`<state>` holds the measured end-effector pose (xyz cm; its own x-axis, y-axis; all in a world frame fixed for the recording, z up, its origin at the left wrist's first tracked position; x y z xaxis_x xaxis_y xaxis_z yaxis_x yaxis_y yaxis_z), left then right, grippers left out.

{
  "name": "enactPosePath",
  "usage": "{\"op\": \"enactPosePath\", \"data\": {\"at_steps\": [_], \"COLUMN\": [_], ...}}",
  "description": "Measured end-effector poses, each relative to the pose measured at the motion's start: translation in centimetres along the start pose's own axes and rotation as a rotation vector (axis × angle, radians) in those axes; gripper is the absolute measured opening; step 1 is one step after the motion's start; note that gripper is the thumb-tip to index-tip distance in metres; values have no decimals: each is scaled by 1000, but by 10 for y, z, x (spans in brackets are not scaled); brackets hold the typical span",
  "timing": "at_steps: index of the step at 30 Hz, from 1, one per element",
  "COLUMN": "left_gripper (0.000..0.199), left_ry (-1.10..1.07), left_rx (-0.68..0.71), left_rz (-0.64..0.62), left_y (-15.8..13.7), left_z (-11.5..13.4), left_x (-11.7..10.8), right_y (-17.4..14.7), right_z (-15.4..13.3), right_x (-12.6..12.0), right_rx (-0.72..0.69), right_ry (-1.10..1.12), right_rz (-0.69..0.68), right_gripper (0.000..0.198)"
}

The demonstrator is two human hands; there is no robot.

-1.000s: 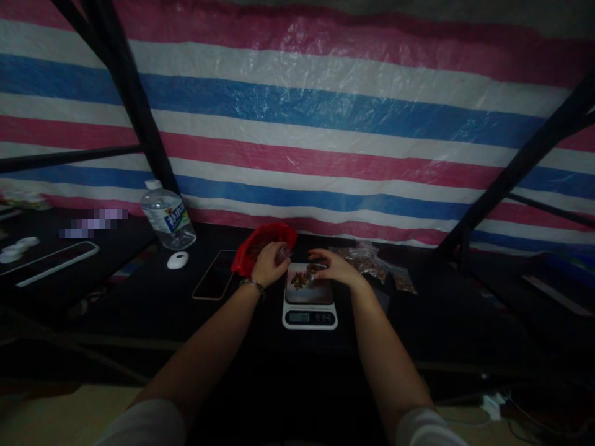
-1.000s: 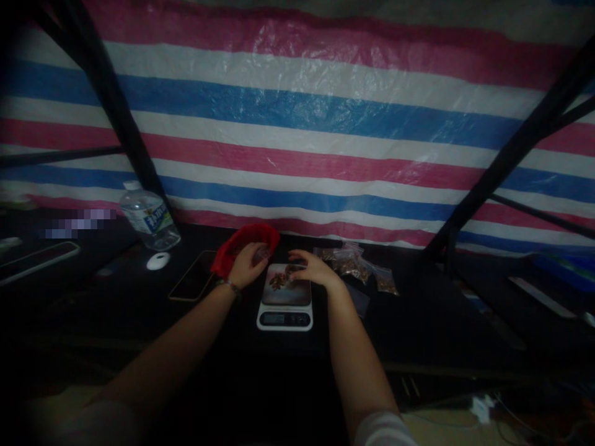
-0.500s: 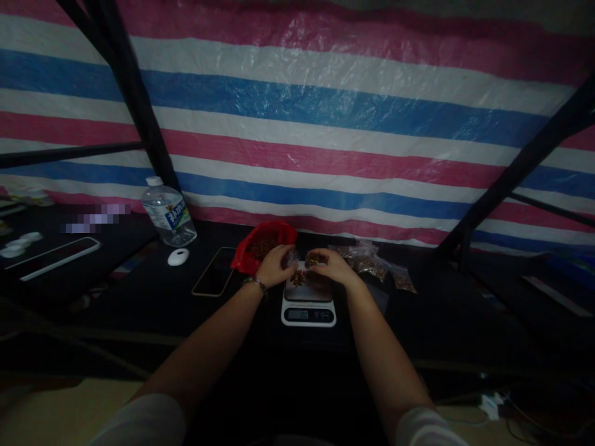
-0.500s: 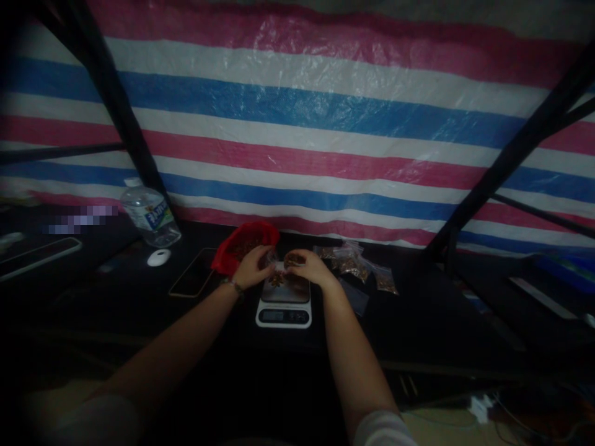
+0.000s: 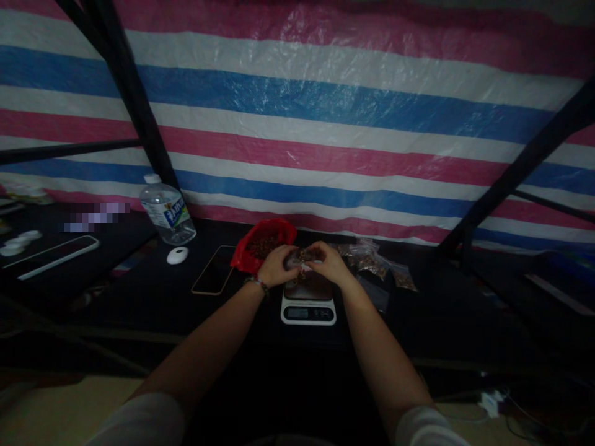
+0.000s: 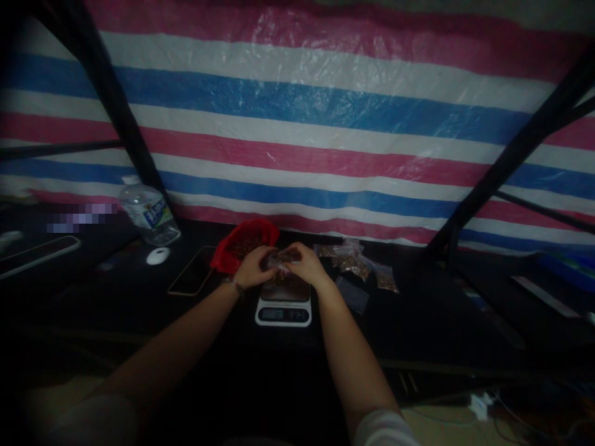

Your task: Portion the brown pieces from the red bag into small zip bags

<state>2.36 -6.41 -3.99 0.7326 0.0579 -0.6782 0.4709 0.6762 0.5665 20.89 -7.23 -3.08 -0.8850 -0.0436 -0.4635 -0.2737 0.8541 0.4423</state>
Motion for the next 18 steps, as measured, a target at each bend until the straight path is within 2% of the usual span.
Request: {"op": "enactPosePath", "data": {"at_steps": [7,13,18], "left_gripper": [53,57,45], "left_ry": [-21,-21,-32], "left_rx": [18,-12,-80], "left_rz": [-7,-4,30], "left_y": [-1,1,0], "left_z": [2,4,0], "left_x": [2,5,8], "right_y": [2,2,3], "right_z": [-3,1,0], "right_x": [-3,8,8], "right_rx": [-163,-57,-48], "right_ry": [-14,185,202], "right_rz": [-56,-78,-69], "right_gripper": [28,56,58]}}
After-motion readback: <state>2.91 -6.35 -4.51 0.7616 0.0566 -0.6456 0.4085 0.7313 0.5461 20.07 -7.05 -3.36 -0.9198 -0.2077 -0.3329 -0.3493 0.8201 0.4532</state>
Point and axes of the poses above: each hand's wrist, its own y-axis towards the middle knuckle, its own x-axis out of the palm, z = x × y, the point moved 2 cm from there along y, towards the middle knuckle, and after that the axes turned 3 degrees about -z, right-handed, at the moved point
